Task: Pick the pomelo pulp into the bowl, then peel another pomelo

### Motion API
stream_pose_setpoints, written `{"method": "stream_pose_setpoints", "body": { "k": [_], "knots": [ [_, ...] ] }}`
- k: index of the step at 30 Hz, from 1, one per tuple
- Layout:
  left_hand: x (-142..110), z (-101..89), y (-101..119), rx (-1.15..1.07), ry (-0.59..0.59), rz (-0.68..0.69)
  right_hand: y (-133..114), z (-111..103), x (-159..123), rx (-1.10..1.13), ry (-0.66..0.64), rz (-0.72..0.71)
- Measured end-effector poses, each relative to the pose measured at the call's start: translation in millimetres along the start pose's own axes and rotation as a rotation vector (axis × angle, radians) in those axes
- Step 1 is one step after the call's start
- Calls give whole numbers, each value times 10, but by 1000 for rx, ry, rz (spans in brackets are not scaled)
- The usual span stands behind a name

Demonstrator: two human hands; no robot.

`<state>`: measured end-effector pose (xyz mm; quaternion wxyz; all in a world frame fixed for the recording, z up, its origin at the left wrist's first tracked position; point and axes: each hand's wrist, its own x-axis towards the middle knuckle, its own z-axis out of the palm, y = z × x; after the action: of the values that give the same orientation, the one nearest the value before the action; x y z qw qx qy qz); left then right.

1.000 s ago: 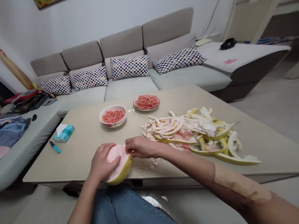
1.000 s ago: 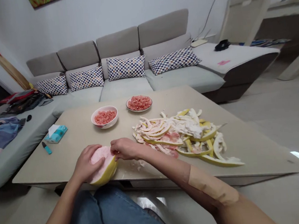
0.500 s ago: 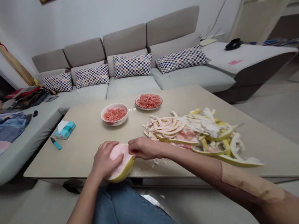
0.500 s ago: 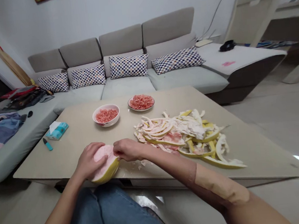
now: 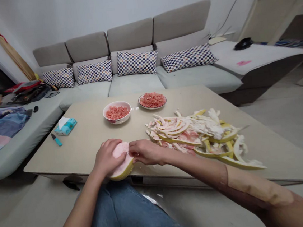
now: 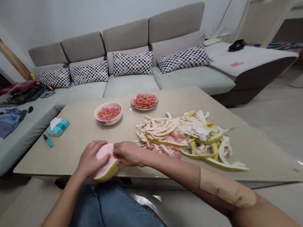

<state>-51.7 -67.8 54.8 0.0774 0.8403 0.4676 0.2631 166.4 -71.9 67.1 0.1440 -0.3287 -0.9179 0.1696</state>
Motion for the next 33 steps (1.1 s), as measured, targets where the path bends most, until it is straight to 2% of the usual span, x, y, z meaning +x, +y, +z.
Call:
{"method": "stream_pose_setpoints", "body": {
  "k": [5, 12, 18, 26, 33],
  "knots": [
    [-3, 6, -12, 4, 14, 4, -21, 12, -58, -59, -2, -14],
    [7, -1, -23, -3, 9, -23, -52, 125, -96, -51, 127, 52],
    [6, -8, -9, -7, 13, -18, -58, 234, -94, 8, 167, -12],
    [10, -9, -18, -8, 12, -33, -128, 261, -132, 80, 240, 135],
    [-3, 8, -44, -4, 17, -8, -149, 349, -118, 105, 285, 120]
  ]
}}
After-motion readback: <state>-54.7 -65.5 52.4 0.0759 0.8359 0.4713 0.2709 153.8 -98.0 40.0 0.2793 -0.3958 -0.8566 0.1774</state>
